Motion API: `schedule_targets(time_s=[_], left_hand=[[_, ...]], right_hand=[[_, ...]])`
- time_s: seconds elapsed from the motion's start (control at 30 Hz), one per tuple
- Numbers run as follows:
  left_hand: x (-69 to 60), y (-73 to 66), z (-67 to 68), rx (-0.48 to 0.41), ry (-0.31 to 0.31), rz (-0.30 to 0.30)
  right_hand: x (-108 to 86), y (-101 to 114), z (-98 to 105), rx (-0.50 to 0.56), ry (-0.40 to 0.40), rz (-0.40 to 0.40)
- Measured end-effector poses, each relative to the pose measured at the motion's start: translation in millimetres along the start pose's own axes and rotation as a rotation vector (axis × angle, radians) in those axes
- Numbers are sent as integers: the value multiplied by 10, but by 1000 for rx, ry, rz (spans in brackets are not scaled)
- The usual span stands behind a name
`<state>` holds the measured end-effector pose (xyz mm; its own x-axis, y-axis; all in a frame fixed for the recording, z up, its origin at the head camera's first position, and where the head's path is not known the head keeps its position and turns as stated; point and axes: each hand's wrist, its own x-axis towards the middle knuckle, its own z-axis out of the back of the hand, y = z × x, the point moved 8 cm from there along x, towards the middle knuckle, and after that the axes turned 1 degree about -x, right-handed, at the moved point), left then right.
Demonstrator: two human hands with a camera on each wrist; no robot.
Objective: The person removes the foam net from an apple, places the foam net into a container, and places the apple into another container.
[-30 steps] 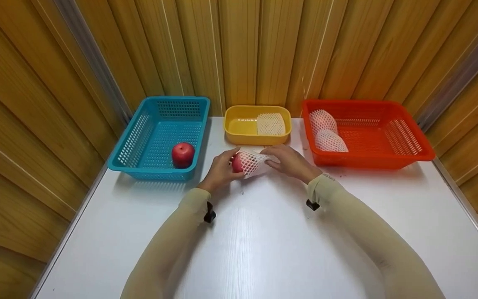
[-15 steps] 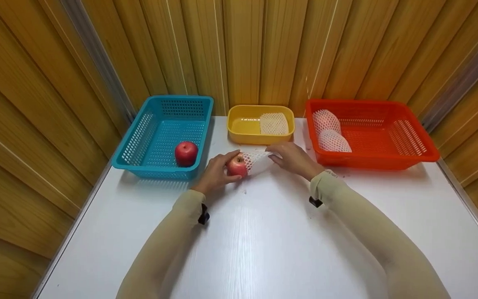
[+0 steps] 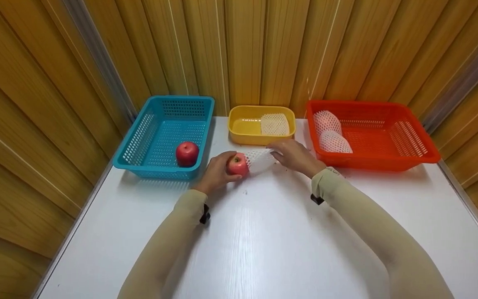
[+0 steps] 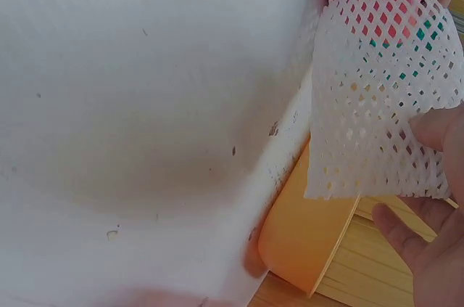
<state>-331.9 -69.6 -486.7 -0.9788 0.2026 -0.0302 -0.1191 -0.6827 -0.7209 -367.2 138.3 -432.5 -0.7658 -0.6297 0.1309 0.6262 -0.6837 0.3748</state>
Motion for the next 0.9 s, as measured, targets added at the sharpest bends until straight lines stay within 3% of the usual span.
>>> schedule_targets(time_s=[0.23,0.5,0.7,0.9], left_hand=[[17,-92,31,99,0,11],[39,-182,60,251,12,28],[46,-199,43,268,23,46],[45,-202,40,264,13,47]], right_hand=[[56,55,212,-34,-27,30],[172,77,447,-27,-45,4],[248,88,547,-48,-34,-62],[371,152,603,-71,-21,-33]])
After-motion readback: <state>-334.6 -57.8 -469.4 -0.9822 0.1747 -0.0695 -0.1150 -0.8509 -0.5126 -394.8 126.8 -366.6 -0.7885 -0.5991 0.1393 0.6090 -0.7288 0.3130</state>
